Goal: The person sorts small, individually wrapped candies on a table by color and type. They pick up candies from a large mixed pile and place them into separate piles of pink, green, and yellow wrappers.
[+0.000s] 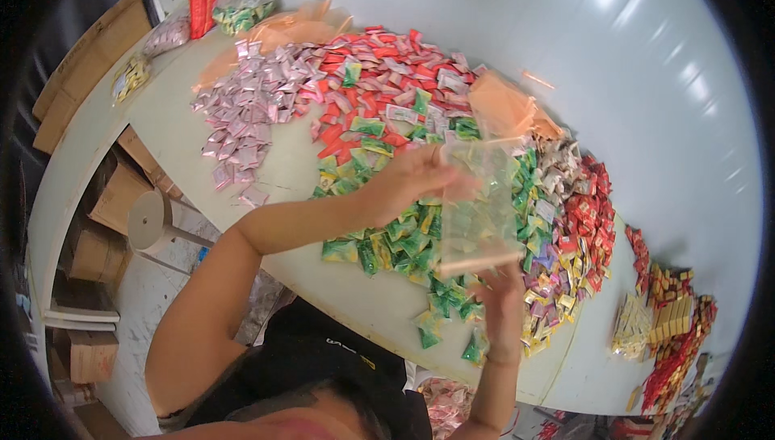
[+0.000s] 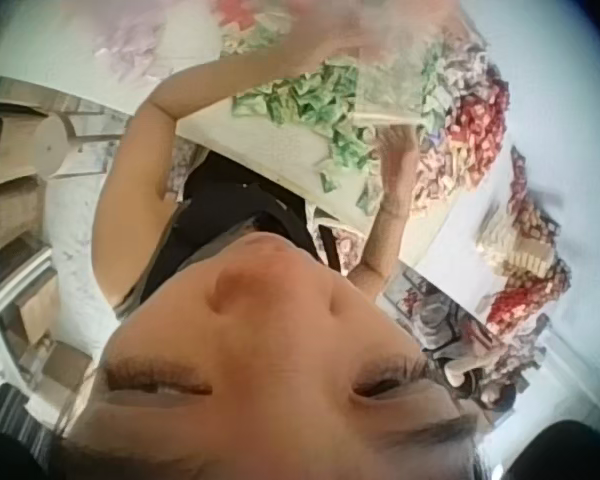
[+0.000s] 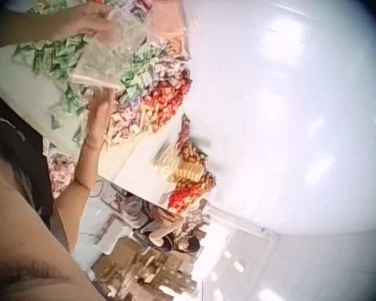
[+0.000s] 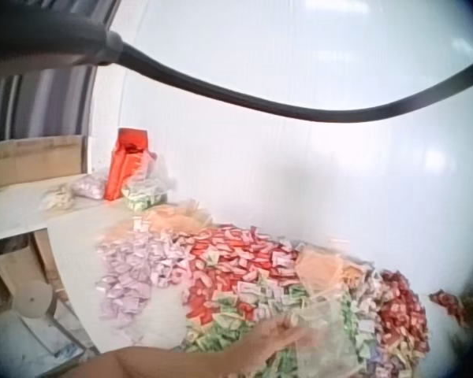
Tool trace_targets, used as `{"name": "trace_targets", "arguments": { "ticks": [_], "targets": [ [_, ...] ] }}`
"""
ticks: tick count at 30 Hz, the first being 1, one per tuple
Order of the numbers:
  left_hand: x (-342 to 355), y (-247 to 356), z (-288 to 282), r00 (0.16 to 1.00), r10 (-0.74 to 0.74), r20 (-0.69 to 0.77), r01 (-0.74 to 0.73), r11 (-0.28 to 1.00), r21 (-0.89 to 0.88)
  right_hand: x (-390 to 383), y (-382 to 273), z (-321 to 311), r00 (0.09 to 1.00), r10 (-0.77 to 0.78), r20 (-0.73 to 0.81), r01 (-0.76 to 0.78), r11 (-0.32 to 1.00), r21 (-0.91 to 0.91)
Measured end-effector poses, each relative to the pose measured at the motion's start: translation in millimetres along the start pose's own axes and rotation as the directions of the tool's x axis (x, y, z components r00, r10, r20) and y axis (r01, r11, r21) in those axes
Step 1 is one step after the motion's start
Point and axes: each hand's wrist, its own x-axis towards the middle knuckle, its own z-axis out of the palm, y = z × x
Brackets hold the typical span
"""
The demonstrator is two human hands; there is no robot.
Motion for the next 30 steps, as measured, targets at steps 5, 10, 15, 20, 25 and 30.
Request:
{"name": "trace_targets", "arguments": {
  "ticks": [5, 10, 15, 20, 25, 30],
  "targets": [
    [-54.3, 4.6, -58.2, 0.972, 0.089, -0.22, -0.067, 0.992, 0.106, 67.3, 18.3, 66.0, 0.979, 0.107, 0.176, -0.112, 0.994, 0.02],
    [-56.5, 13.9, -125.2, 0.752, 0.376, -0.542, -0.274, 0.926, 0.262, 113.7, 44.4, 120.2, 0.985, 0.0, 0.173, 0.024, 0.99, -0.138],
    [-65.9, 22.9, -126.4, 0.766, 0.626, -0.147, -0.289, 0.539, 0.791, 142.2, 61.3, 144.3, 0.98, -0.117, 0.163, 0.158, 0.951, -0.266],
    [-83.8, 16.3, -116.2, 0.822, 0.565, 0.072, -0.202, 0.172, 0.964, 146.6, 87.2, 167.4, 0.952, -0.216, 0.217, 0.285, 0.886, -0.366],
    [-83.1, 29.9, -137.2, 0.662, 0.741, -0.111, -0.116, 0.247, 0.962, 163.8, 90.7, 192.6, 0.916, -0.196, 0.35, 0.325, 0.874, -0.361],
    [-96.9, 102.6, -219.0, 0.155, 0.965, -0.212, 0.093, 0.2, 0.975, 218.3, 133.7, 232.3, 0.781, -0.203, 0.591, 0.576, 0.599, -0.556]
  ]
}}
